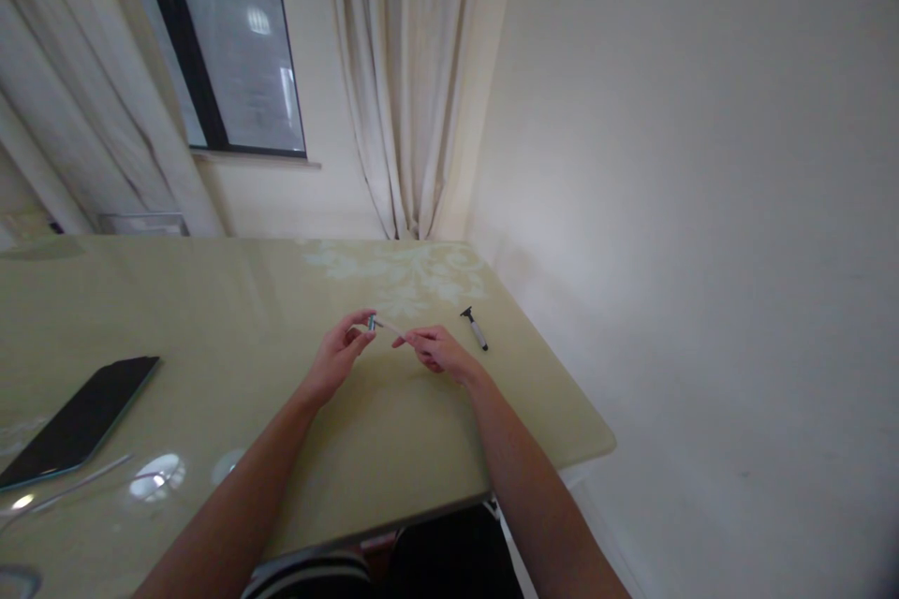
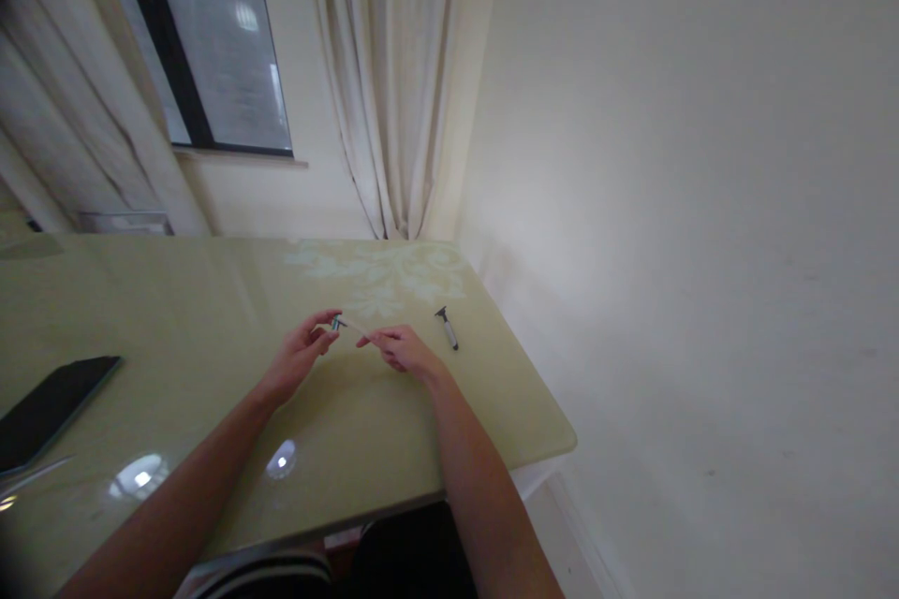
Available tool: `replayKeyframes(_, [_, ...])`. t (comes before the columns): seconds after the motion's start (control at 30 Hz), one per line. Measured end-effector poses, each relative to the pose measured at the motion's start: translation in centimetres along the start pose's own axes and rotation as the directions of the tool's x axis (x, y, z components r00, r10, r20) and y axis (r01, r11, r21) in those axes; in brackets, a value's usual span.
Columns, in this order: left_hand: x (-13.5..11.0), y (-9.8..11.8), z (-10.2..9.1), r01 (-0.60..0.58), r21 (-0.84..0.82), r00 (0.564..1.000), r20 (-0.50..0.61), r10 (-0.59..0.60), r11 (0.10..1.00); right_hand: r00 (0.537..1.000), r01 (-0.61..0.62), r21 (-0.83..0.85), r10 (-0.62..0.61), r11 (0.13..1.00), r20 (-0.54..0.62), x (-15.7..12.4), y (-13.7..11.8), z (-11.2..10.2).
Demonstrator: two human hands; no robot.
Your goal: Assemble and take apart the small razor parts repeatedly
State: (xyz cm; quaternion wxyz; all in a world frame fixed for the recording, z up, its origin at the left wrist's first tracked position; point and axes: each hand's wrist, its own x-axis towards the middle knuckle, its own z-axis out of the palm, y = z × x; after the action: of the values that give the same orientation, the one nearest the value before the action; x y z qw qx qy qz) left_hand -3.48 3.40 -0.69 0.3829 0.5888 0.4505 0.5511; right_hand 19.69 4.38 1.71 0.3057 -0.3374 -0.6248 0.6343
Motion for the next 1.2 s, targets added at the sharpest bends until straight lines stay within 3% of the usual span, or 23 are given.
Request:
replayKeyframes(0.1, [0.06, -0.06, -0.07, 0.004, 0.002, 1.000, 0.007, -0.004, 1.000, 1.000, 0.009, 0.004, -0.009, 1.000, 0.029, 0.12, 0.08, -0.08])
replayKeyframes(0.27, [0.10, 0.45, -0.52, -0.007, -0.029, 0.998, -0.065, 0.005, 1.000, 0.997, 0.000, -0.014, -0.001, 1.000, -0.080, 0.08, 0.09, -0.24])
replayKeyframes(0.4, [0.05, 0.57, -0.48, -0.002, -0.019, 0.999, -0.044, 0.002, 1.000, 1.000, 0.020, 0.007, -0.020, 1.000, -0.002, 0.15, 0.17, 0.03])
replayKeyframes(0.53, [0.07, 0.34, -0.30, -0.010, -0.018, 0.999, -0.037, 0.010, 1.000, 0.995, 0.040, -0.019, -0.042, 0.999, -0.094, 0.26, 0.22, 0.08])
replayKeyframes(0.7, [0.05, 0.24, -0.26, -0.015, -0.014, 1.000, -0.027, 0.014, 1.000, 0.999, 0.042, -0.002, -0.042, 0.999, -0.026, 0.25, 0.19, 0.13])
replayKeyframes(0.83, [-0.11, 0.45, -0.18, -0.019, -0.010, 0.999, -0.031, 0.019, 1.000, 0.992, 0.036, -0.047, -0.042, 0.998, -0.119, 0.30, 0.21, 0.28])
replayKeyframes(0.97, [-0.16, 0.41, -0.14, 0.001, 0.006, 1.000, -0.017, 0.000, 1.000, 1.000, 0.023, -0.010, -0.023, 1.000, -0.011, 0.30, 0.18, 0.43])
replayKeyframes(1.1, [-0.06, 0.12, -0.14, 0.014, 0.027, 1.000, -0.016, -0.014, 1.000, 0.996, 0.028, -0.034, -0.031, 0.999, -0.083, 0.34, 0.35, 0.27])
replayKeyframes(1.2, [-0.03, 0.03, -0.12, 0.021, 0.007, 1.000, -0.011, -0.021, 1.000, 1.000, 0.016, 0.000, -0.016, 1.000, -0.010, 0.40, 0.56, 0.04])
